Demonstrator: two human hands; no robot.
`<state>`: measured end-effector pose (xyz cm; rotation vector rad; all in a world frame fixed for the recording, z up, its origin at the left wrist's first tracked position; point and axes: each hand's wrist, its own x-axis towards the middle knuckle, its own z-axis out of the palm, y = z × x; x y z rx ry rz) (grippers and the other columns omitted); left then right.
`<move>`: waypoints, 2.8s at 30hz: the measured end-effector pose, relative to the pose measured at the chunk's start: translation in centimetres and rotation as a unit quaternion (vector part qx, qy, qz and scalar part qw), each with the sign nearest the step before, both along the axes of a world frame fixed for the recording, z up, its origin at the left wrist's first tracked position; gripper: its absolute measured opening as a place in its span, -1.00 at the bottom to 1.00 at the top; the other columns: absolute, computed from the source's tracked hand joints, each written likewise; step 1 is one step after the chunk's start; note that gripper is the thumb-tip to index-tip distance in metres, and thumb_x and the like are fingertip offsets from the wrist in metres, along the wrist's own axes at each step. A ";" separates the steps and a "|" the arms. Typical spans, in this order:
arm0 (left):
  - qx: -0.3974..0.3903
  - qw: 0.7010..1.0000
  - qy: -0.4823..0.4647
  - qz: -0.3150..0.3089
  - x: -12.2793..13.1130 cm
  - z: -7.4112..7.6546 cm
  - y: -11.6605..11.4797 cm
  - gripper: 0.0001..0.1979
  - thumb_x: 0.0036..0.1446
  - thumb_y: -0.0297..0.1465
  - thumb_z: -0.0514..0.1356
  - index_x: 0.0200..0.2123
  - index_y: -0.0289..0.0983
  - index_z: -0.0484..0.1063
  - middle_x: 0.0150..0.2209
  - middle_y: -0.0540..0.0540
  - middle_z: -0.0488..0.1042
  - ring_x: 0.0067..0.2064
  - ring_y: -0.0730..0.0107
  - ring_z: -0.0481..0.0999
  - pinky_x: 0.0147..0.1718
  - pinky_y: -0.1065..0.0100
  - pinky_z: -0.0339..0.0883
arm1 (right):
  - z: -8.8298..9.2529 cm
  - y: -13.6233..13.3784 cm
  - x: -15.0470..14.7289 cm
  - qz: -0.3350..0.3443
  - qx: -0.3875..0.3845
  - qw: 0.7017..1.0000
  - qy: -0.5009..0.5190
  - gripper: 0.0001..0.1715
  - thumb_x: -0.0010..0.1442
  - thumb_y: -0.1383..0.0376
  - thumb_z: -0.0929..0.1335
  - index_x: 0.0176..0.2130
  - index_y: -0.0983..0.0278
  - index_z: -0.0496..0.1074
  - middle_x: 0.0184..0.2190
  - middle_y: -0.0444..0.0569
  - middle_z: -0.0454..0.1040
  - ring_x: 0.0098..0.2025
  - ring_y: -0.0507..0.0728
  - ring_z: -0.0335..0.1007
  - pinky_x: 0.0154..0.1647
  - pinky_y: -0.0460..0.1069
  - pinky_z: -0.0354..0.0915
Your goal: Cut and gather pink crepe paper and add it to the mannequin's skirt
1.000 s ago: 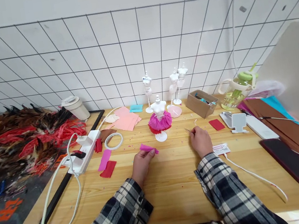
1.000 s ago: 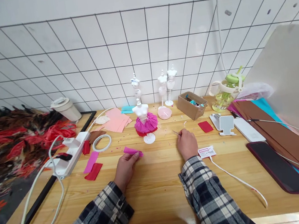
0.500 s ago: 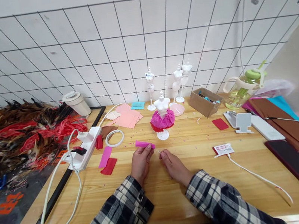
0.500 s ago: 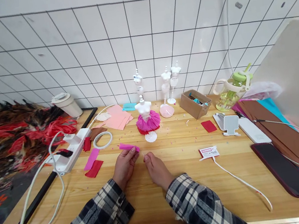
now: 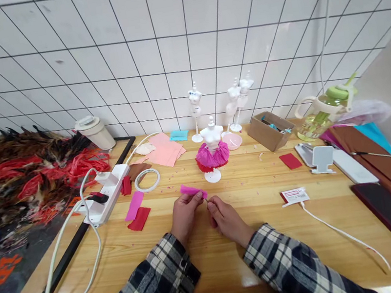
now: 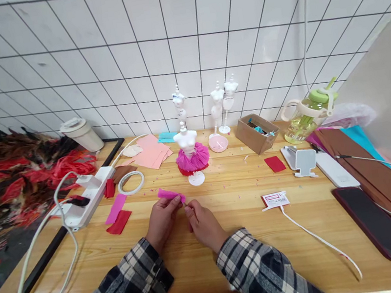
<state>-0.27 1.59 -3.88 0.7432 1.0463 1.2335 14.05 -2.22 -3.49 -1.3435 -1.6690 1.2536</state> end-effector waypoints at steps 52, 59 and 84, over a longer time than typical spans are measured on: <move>0.019 0.998 0.026 -0.062 -0.2 0.5 0.0 -0.79 -0.15 -0.31 0.42 -0.42 -0.29 0.58 -0.42 -0.04 0.56 -0.35 0.40 0.46 -0.24 0.36 0.30 | -0.2 0.7 1.0 0.041 -0.079 0.995 0.041 -0.58 0.36 -0.02 0.10 -0.33 0.21 0.20 -0.68 -0.26 0.29 -0.63 -0.01 0.16 -0.51 -0.10 0.12; 0.017 0.997 0.014 -0.070 -0.3 0.6 -0.1 -0.79 -0.14 -0.33 0.42 -0.41 -0.30 0.58 -0.42 -0.04 0.55 -0.35 0.43 0.45 -0.26 0.39 0.30 | -0.1 0.7 1.2 0.049 -0.089 0.993 0.056 -0.61 0.35 -0.01 0.12 -0.34 0.20 0.19 -0.71 -0.29 0.23 -0.65 -0.02 0.12 -0.56 -0.11 0.08; 0.019 1.000 0.022 -0.006 0.2 0.0 0.1 -0.74 -0.18 -0.29 0.44 -0.40 -0.30 0.58 -0.39 -0.05 0.57 -0.36 0.44 0.45 -0.25 0.38 0.31 | -0.3 0.5 0.6 0.018 -0.053 0.998 0.025 -0.65 0.38 0.05 0.09 -0.30 0.19 0.18 -0.68 -0.27 0.31 -0.64 0.00 0.21 -0.50 -0.09 0.13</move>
